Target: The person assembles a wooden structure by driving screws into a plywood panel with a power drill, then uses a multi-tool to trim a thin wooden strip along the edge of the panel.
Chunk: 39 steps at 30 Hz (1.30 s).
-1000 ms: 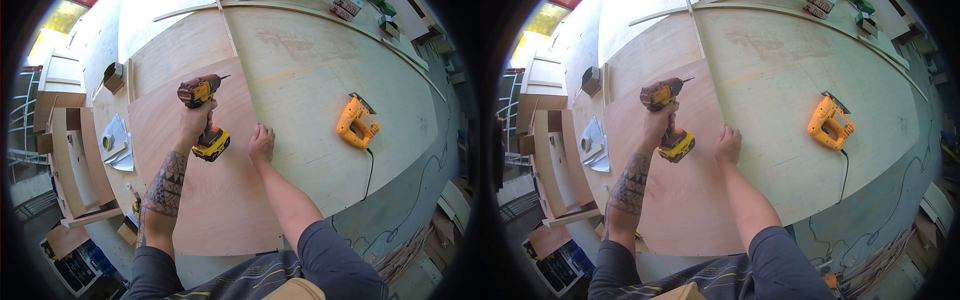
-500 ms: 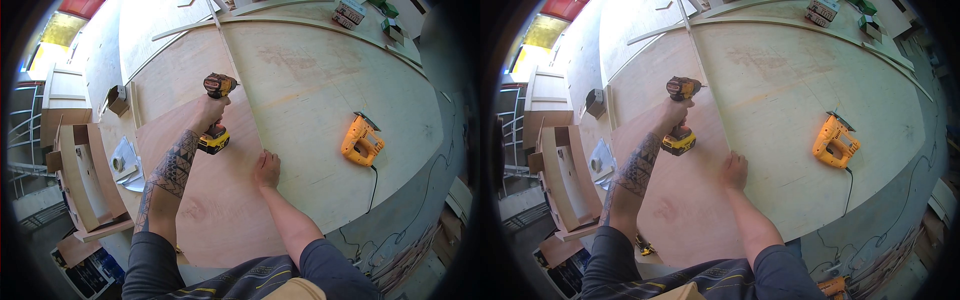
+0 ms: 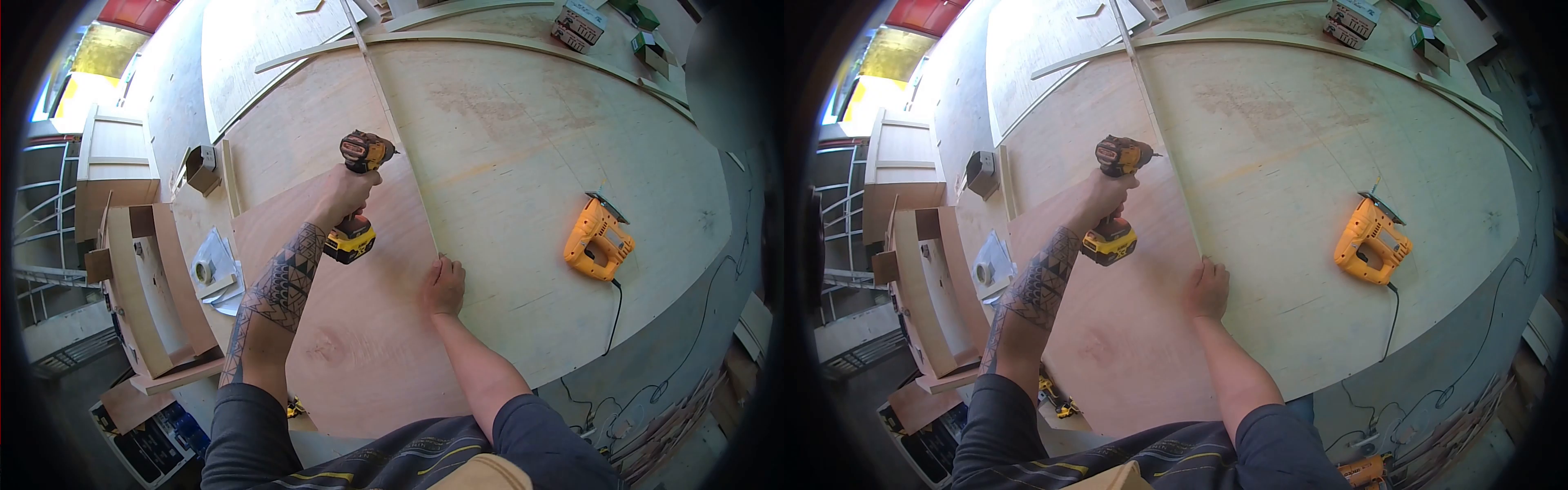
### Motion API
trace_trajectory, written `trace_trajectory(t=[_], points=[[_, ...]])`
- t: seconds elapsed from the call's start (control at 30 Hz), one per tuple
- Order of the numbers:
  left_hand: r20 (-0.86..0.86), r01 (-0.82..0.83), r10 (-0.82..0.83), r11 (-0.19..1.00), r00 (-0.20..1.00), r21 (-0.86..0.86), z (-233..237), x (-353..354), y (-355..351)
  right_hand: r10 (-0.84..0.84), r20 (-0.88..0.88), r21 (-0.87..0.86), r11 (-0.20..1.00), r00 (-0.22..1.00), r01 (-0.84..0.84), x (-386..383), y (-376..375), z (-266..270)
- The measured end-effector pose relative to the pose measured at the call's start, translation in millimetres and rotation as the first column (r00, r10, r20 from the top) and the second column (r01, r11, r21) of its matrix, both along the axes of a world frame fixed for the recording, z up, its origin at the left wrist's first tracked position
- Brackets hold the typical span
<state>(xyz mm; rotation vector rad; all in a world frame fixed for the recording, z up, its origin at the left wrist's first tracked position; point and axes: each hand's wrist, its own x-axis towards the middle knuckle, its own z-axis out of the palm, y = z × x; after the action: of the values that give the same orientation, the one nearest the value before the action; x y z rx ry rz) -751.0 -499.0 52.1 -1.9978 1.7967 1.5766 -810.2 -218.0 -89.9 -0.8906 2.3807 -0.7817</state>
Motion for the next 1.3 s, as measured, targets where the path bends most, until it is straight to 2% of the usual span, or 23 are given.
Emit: trace_trajectory(t=[0.33, 0.5, 0.6, 0.8, 1.13, 1.2, 1.3], points=[[0.083, 0.033, -0.034, 0.999, 0.996, 0.014, 3, -6, -10, 0.004, -0.015, 0.006, 1.000, 1.000, -0.004, 1, -1, 1], [0.220, 0.152, -0.163, 0.986, 0.962, 0.069, 13, -17, -26, 0.025, -0.026, 0.023, 0.999, 0.999, -0.024, 2, 0, 1], [0.207, 0.217, -0.215, 0.976, 0.954, 0.014, 19, -19, -29, 0.033, -0.034, 0.025, 0.999, 0.999, -0.033, 0, -1, 0], [0.258, 0.265, -0.260, 0.964, 0.931, 0.016, 11, -27, -32, 0.030, -0.003, 0.024, 0.999, 1.000, -0.029, -1, 1, -2], [0.288, 0.210, -0.228, 0.973, 0.930, 0.092, -8, -36, -27, 0.008, 0.035, -0.005, 1.000, 0.999, -0.008, -3, 0, 2], [0.210, 0.100, -0.127, 0.986, 0.969, 0.133, -13, -34, -25, 0.002, 0.029, -0.006, 1.000, 1.000, -0.002, -2, 0, 1], [0.257, 0.140, -0.153, 0.988, 0.954, 0.070, -23, -35, -21, 0.002, 0.014, -0.006, 1.000, 1.000, -0.001, -1, -1, -1]])
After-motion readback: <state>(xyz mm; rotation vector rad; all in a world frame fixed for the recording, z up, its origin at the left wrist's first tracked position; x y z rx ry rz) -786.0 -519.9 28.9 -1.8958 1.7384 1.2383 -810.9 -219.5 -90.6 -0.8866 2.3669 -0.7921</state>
